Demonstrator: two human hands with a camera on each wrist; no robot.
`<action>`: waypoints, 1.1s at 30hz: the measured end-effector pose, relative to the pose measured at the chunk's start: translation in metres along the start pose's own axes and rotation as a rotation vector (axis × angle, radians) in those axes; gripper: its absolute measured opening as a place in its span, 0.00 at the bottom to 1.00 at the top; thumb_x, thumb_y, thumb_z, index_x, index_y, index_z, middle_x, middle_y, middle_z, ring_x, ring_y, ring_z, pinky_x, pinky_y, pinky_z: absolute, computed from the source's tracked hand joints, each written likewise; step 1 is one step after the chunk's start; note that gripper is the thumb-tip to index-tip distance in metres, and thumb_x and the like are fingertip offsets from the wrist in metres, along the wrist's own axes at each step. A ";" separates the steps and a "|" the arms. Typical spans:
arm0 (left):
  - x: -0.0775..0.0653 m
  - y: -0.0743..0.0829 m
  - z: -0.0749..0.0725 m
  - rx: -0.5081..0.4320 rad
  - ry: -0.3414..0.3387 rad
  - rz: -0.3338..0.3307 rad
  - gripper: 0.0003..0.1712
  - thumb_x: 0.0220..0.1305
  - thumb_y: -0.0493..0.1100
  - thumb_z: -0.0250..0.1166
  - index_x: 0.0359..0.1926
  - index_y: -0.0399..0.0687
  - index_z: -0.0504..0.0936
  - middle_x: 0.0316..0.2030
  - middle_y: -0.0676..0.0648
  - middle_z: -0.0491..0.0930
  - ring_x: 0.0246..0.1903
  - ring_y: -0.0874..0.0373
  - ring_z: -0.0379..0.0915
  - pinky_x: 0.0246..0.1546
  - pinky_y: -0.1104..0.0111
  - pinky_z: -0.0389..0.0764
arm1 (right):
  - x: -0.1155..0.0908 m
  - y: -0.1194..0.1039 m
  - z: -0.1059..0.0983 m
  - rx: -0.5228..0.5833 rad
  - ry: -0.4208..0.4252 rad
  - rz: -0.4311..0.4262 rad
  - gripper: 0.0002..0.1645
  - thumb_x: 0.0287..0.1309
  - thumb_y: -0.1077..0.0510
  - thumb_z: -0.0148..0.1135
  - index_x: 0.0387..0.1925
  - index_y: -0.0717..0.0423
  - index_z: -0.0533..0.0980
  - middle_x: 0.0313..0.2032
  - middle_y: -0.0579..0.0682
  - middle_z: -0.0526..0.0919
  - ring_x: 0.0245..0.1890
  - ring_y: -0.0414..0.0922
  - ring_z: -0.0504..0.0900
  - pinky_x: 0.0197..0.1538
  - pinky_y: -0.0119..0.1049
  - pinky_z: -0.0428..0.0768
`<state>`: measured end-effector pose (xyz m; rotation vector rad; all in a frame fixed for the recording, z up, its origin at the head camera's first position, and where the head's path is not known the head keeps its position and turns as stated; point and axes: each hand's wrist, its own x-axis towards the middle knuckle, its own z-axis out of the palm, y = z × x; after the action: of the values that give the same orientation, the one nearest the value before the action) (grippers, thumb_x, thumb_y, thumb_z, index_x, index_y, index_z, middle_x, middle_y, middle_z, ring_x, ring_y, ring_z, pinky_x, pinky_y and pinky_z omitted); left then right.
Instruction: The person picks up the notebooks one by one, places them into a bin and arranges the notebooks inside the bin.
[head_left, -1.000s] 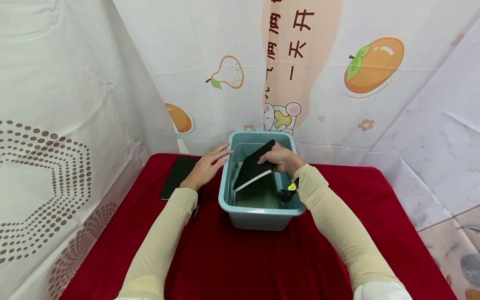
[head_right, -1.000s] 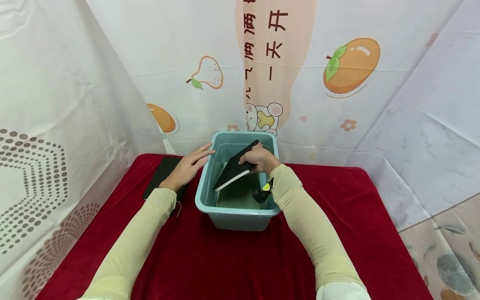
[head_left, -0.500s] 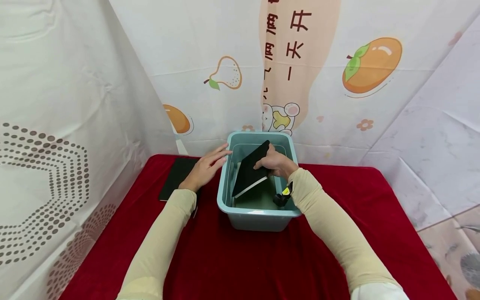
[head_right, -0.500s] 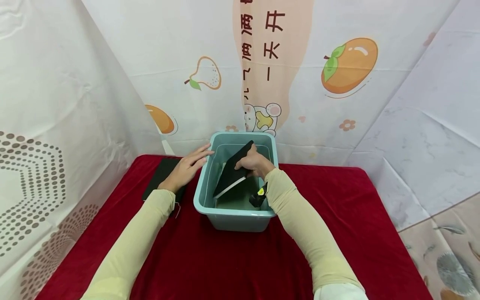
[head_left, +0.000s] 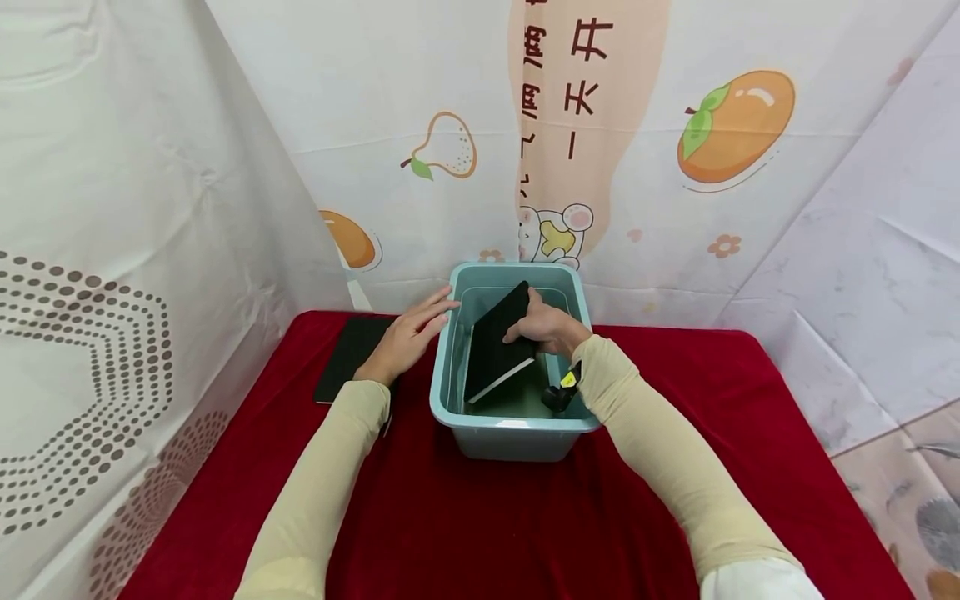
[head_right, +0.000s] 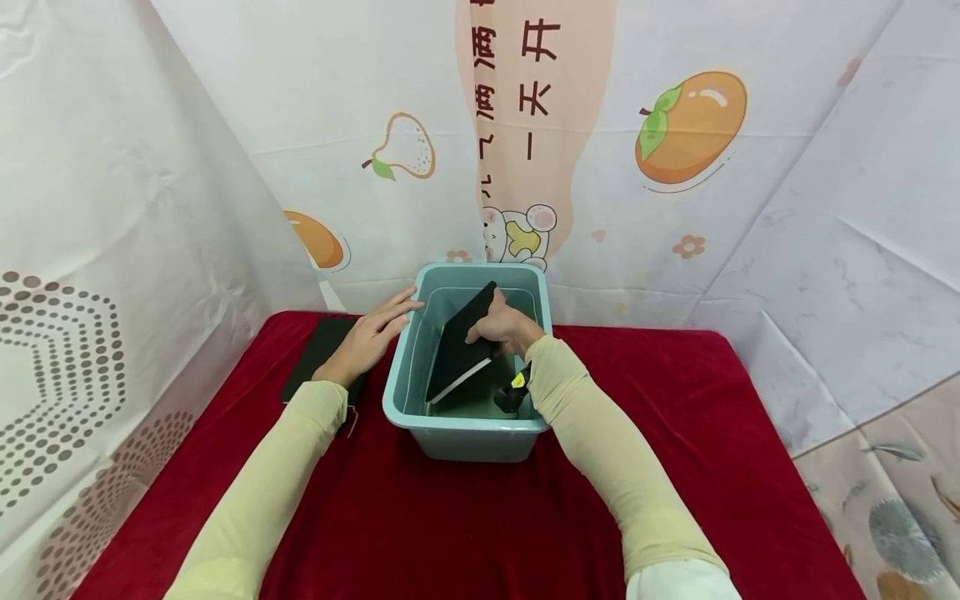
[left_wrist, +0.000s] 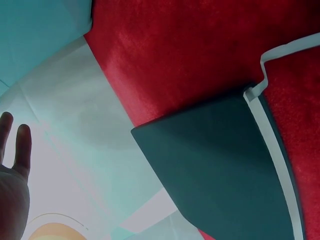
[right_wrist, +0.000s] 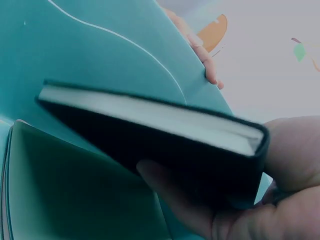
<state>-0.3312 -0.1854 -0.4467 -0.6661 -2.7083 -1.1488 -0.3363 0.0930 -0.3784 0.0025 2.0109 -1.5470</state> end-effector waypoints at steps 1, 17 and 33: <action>0.000 0.000 0.000 0.000 0.001 -0.001 0.28 0.77 0.67 0.44 0.71 0.73 0.72 0.77 0.75 0.53 0.79 0.59 0.52 0.78 0.43 0.56 | 0.001 0.000 0.001 0.003 -0.005 -0.005 0.70 0.63 0.71 0.61 0.79 0.38 0.19 0.76 0.63 0.50 0.59 0.57 0.76 0.62 0.52 0.81; 0.000 -0.001 0.001 -0.011 0.006 0.012 0.29 0.78 0.67 0.44 0.72 0.70 0.72 0.77 0.73 0.53 0.79 0.60 0.51 0.78 0.44 0.56 | 0.001 0.005 0.012 -0.175 0.078 0.072 0.63 0.69 0.70 0.55 0.78 0.55 0.17 0.81 0.56 0.23 0.81 0.55 0.44 0.79 0.52 0.58; -0.001 0.001 0.000 -0.008 0.004 0.001 0.27 0.78 0.68 0.43 0.71 0.76 0.71 0.78 0.71 0.54 0.79 0.62 0.51 0.78 0.44 0.56 | 0.011 0.010 0.014 -0.390 0.119 0.107 0.62 0.70 0.66 0.55 0.77 0.59 0.17 0.82 0.61 0.37 0.79 0.56 0.53 0.75 0.50 0.68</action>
<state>-0.3300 -0.1846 -0.4464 -0.6654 -2.7014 -1.1596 -0.3360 0.0802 -0.3945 0.0475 2.3359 -1.0928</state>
